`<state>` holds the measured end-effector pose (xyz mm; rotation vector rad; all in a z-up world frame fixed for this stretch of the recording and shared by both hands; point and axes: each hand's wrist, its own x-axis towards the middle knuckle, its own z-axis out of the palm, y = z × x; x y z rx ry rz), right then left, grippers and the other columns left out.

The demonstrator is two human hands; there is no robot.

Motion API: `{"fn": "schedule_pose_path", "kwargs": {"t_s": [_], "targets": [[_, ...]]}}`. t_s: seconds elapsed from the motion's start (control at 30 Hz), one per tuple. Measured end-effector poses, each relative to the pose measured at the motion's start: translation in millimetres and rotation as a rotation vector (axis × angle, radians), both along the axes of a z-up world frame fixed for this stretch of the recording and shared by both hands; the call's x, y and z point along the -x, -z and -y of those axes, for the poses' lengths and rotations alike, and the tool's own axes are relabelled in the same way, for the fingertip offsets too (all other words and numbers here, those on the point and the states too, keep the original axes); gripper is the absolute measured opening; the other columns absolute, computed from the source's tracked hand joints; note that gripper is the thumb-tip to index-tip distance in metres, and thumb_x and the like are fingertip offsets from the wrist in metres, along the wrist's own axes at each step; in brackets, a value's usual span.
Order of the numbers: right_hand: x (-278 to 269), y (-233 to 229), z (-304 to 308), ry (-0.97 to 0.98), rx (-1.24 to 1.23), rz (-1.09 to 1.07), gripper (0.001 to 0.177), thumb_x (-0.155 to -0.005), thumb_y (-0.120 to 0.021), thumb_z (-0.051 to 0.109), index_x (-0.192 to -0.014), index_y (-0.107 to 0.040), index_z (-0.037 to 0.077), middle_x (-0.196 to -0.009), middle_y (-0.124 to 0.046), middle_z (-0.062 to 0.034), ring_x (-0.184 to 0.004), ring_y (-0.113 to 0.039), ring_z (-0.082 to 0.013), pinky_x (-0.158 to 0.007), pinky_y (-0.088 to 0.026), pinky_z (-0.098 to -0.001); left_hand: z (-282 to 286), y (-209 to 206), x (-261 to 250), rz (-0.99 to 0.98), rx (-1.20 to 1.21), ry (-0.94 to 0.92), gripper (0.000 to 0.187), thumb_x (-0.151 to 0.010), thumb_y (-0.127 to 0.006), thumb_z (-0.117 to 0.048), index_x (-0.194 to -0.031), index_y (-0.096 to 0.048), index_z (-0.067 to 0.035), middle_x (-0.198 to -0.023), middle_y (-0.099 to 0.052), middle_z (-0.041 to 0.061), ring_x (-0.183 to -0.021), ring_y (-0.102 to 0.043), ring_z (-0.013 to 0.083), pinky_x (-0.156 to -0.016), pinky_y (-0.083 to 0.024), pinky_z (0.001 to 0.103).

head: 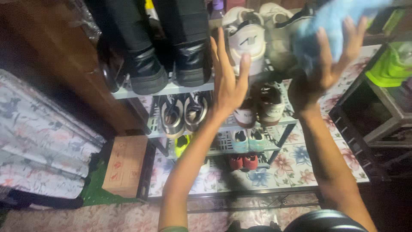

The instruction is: The person wipes the shelves and sides of a multi-tier shoe rack using a blue cloth. They clean around several pairs of shoes and boots arranged on the rack, moving from the top shelf down to the bottom, and also wipe the floor area beneath the rack.

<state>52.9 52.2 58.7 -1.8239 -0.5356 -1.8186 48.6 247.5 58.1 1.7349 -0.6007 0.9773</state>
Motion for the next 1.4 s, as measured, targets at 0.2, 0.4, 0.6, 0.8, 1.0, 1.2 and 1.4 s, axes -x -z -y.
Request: {"fn": "schedule_pose_path", "kwargs": {"t_s": [0.2,0.4,0.6,0.8,1.0,1.2,1.4], "targets": [[-5.7,-11.1,3.0,-0.020,0.145,-0.176,0.054,-0.102,-0.074,0.002,-0.150,-0.064,0.023,-0.167,-0.041,-0.0103,-0.157,-0.028,-0.0432,-0.132,-0.034,-0.0589,13.0,-13.5,-33.0,-0.131,-0.047,0.048,0.061,-0.113,-0.047,-0.038,-0.161,-0.032,-0.004,-0.165,-0.039,0.026,-0.158,-0.036,0.0403,-0.132,-0.027,0.047],[20.0,14.4,5.2,0.015,0.236,-0.263,0.054,-0.099,-0.073,0.003,-0.149,-0.067,0.023,-0.165,-0.044,-0.0101,-0.155,-0.034,-0.0502,-0.126,-0.038,-0.0560,11.3,-1.6,-36.1,-0.128,-0.062,-0.030,0.058,-0.110,-0.052,-0.038,-0.153,-0.042,0.000,-0.158,-0.047,0.026,-0.150,-0.046,0.0393,-0.125,-0.037,0.042],[41.0,46.9,3.0,0.065,0.344,-0.226,0.053,-0.091,-0.082,0.013,-0.142,-0.069,0.019,-0.158,-0.046,-0.0122,-0.145,-0.039,-0.0535,-0.121,-0.041,-0.0614,5.6,-7.3,-32.4,-0.135,-0.062,0.019,0.060,-0.110,-0.054,-0.037,-0.154,-0.041,0.002,-0.158,-0.048,0.026,-0.151,-0.046,0.0370,-0.125,-0.036,0.041],[70.4,70.3,0.0,-0.051,0.264,-0.279,0.053,-0.084,-0.081,0.005,-0.135,-0.071,0.017,-0.155,-0.050,-0.0119,-0.145,-0.044,-0.0521,-0.120,-0.044,-0.0603,0.1,-9.0,-28.5,-0.149,-0.070,0.126,0.063,-0.111,-0.047,-0.037,-0.161,-0.034,0.000,-0.166,-0.042,0.024,-0.157,-0.038,0.0342,-0.128,-0.033,0.040],[52.4,16.1,-23.9,-0.080,0.174,-0.049,0.047,-0.094,-0.083,-0.005,-0.134,-0.072,0.016,-0.158,-0.047,-0.0129,-0.152,-0.041,-0.0467,-0.122,-0.044,-0.0548,-9.8,-3.3,-39.7,-0.280,0.011,0.221,0.073,-0.114,-0.026,-0.049,-0.165,-0.015,0.003,-0.172,-0.017,0.026,-0.160,-0.016,0.0333,-0.130,-0.015,0.040],[10.1,-29.9,-71.4,-0.078,0.278,-0.149,0.053,-0.093,-0.070,-0.005,-0.142,-0.071,0.017,-0.161,-0.047,-0.0125,-0.155,-0.034,-0.0493,-0.126,-0.038,-0.0580,-16.3,-2.2,-52.8,-0.456,0.295,0.618,0.077,-0.111,-0.016,-0.052,-0.158,-0.033,0.007,-0.163,-0.039,0.023,-0.150,-0.039,0.0278,-0.125,-0.030,0.036],[18.9,-0.5,-81.1,-0.096,0.287,-0.205,0.061,-0.084,-0.066,-0.006,-0.141,-0.070,0.015,-0.159,-0.046,-0.0137,-0.153,-0.033,-0.0485,-0.127,-0.037,-0.0587,-21.3,3.0,-55.4,-0.474,0.255,0.583,0.079,-0.111,-0.016,-0.053,-0.158,-0.032,0.009,-0.164,-0.037,0.023,-0.153,-0.035,0.0273,-0.126,-0.026,0.035]]}}
